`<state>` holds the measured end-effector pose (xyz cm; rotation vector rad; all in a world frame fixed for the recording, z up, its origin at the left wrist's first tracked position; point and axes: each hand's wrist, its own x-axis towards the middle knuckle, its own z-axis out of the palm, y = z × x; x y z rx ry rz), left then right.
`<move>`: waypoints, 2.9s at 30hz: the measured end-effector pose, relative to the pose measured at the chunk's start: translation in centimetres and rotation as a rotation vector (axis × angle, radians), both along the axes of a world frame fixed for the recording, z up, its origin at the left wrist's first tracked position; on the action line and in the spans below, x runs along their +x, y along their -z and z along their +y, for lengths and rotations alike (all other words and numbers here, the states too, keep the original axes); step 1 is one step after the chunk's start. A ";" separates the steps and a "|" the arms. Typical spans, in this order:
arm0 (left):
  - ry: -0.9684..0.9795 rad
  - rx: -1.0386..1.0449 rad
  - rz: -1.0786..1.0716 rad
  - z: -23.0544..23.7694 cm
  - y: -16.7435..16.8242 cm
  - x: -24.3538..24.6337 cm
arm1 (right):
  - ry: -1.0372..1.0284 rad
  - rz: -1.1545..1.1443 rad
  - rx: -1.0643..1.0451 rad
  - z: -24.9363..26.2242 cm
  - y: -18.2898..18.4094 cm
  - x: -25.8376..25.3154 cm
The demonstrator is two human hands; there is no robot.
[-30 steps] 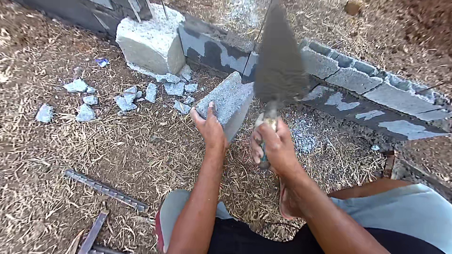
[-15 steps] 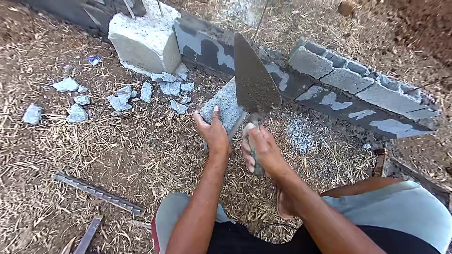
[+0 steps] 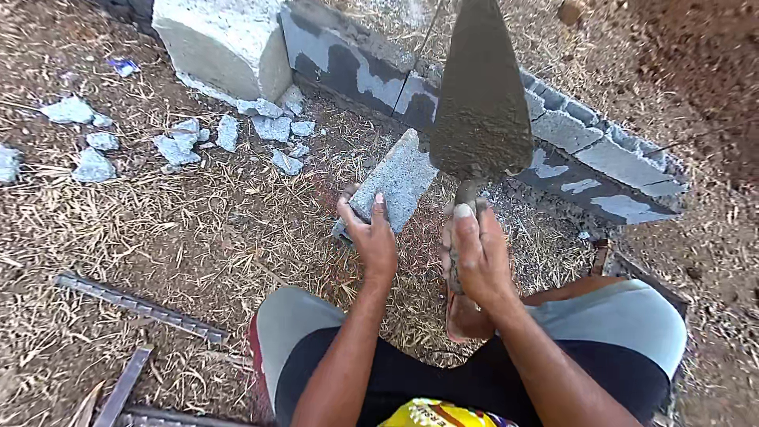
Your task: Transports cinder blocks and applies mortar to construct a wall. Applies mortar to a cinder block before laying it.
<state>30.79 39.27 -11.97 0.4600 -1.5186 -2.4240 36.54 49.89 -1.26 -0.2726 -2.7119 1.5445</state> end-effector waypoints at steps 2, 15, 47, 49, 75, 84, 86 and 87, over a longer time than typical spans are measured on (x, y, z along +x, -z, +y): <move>0.006 -0.023 0.014 0.1 0.1 0.1 | -0.022 -0.158 -0.027 0.2 1.4 0.4; -0.001 0.019 -0.013 -0.3 -0.2 -0.7 | -0.005 -0.249 -0.311 0.1 -1.2 -1.7; 0.060 -0.083 0.021 3.6 -0.2 4.3 | -0.004 -0.370 -0.379 2.0 -2.1 -0.8; 0.061 -0.076 0.007 3.6 -0.4 4.2 | -0.016 -0.349 -0.397 2.2 -3.6 -0.9; 0.083 -0.118 -0.025 3.1 -0.3 4.4 | -0.157 -0.001 0.403 -1.2 -0.5 2.0; 0.099 -0.093 -0.024 3.4 -0.3 4.4 | -0.131 -0.093 0.451 -0.7 0.4 2.5; 0.089 -0.063 -0.005 3.5 -0.5 3.9 | -0.112 -0.097 0.472 -0.7 -0.3 2.3; 0.086 -0.041 0.000 3.5 -0.6 3.8 | -0.107 -0.018 0.456 -0.8 -0.7 2.4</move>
